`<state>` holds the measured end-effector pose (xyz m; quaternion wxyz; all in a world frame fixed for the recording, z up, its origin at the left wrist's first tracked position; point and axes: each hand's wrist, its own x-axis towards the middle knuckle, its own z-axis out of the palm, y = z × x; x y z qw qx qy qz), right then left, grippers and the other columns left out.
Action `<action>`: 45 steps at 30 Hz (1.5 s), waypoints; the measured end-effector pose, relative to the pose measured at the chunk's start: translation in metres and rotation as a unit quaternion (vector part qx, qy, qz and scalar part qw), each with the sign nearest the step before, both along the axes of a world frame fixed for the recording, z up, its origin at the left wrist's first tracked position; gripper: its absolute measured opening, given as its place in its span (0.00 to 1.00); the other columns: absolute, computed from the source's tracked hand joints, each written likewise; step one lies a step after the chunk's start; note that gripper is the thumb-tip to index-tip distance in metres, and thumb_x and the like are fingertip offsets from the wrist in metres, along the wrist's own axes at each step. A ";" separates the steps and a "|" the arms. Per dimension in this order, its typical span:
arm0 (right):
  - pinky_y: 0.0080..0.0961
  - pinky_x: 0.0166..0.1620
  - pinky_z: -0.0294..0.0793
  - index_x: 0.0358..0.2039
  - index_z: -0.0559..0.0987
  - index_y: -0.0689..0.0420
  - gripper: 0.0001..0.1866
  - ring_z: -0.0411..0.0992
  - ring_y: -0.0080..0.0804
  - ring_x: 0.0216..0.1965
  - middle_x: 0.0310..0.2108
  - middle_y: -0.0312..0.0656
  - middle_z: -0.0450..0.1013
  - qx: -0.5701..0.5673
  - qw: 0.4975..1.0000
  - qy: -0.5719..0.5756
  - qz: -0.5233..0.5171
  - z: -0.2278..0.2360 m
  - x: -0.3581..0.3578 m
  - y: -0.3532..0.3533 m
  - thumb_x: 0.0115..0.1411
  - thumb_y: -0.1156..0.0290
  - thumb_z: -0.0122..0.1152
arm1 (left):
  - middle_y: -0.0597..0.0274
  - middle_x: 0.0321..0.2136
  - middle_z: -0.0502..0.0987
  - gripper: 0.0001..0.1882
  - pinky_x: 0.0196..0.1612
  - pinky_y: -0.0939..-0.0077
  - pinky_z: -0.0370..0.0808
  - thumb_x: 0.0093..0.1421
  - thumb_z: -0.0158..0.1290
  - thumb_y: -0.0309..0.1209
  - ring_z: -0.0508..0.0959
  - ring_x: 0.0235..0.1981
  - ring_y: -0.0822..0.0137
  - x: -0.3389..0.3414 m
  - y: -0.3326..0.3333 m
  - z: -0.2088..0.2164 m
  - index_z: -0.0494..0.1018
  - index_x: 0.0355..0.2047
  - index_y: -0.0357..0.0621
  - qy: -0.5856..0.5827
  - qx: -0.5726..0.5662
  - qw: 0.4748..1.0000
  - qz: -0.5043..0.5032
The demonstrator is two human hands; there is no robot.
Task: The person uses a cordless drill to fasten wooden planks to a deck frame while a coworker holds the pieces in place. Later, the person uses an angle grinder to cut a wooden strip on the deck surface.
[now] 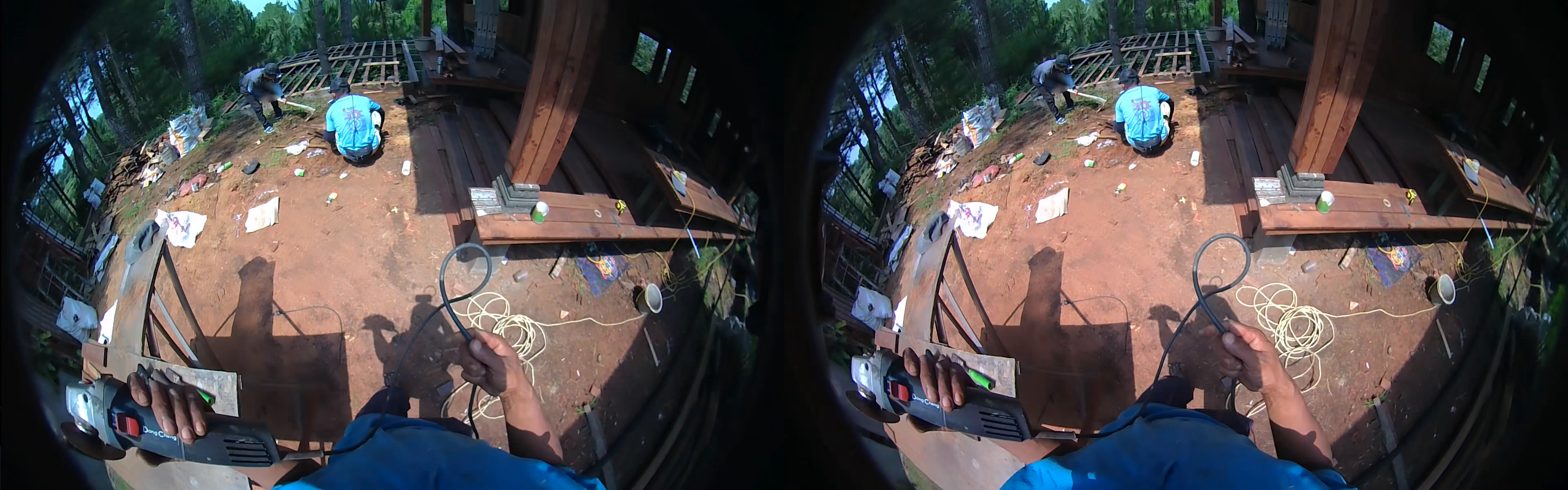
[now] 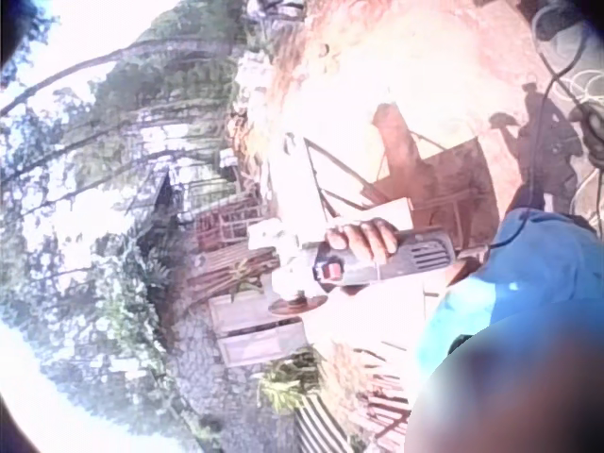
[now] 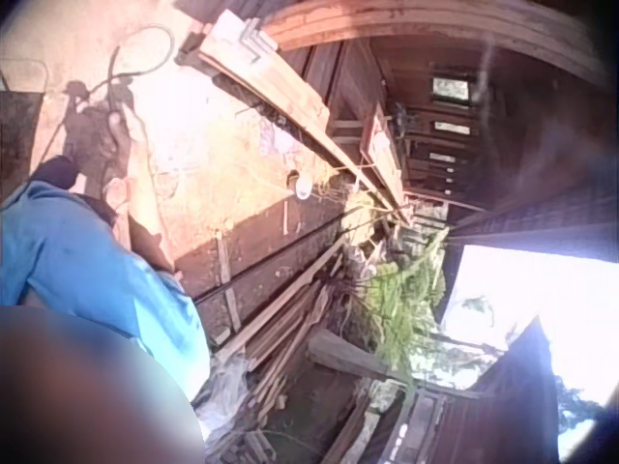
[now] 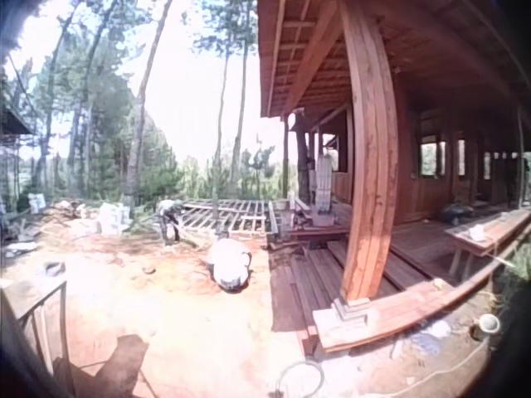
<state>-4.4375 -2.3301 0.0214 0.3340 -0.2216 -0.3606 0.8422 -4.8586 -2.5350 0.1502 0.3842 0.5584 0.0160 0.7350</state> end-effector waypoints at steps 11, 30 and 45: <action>0.19 0.30 0.62 0.42 0.77 0.61 0.13 0.62 0.16 0.24 0.22 0.29 0.64 0.195 0.952 -0.005 0.236 0.067 -0.265 0.272 0.77 0.66 0.46 | 0.33 0.56 0.61 0.40 0.64 0.33 0.68 0.44 0.72 0.44 0.67 0.57 0.36 0.014 0.372 -0.041 0.68 0.50 0.29 -0.004 -0.236 0.965 0.113; 0.45 0.40 0.77 0.40 0.78 0.55 0.12 0.80 0.53 0.40 0.36 0.47 0.81 0.468 0.745 -0.474 0.047 -0.215 -0.298 0.857 0.55 0.71 0.66 | 0.61 0.40 0.59 0.36 0.45 0.69 0.66 0.42 0.71 0.38 0.62 0.39 0.63 -0.180 0.826 0.047 0.61 0.45 0.43 -0.072 -0.038 0.925 0.372; 0.16 0.26 0.56 0.38 0.80 0.58 0.09 0.58 0.12 0.22 0.20 0.26 0.62 0.181 0.571 -0.150 -0.786 -0.024 -0.030 1.121 0.71 0.66 0.62 | 0.63 0.41 0.72 0.25 0.46 0.55 0.74 0.54 0.66 0.43 0.73 0.40 0.58 -0.187 1.268 0.006 0.70 0.48 0.52 -0.006 0.032 0.946 0.322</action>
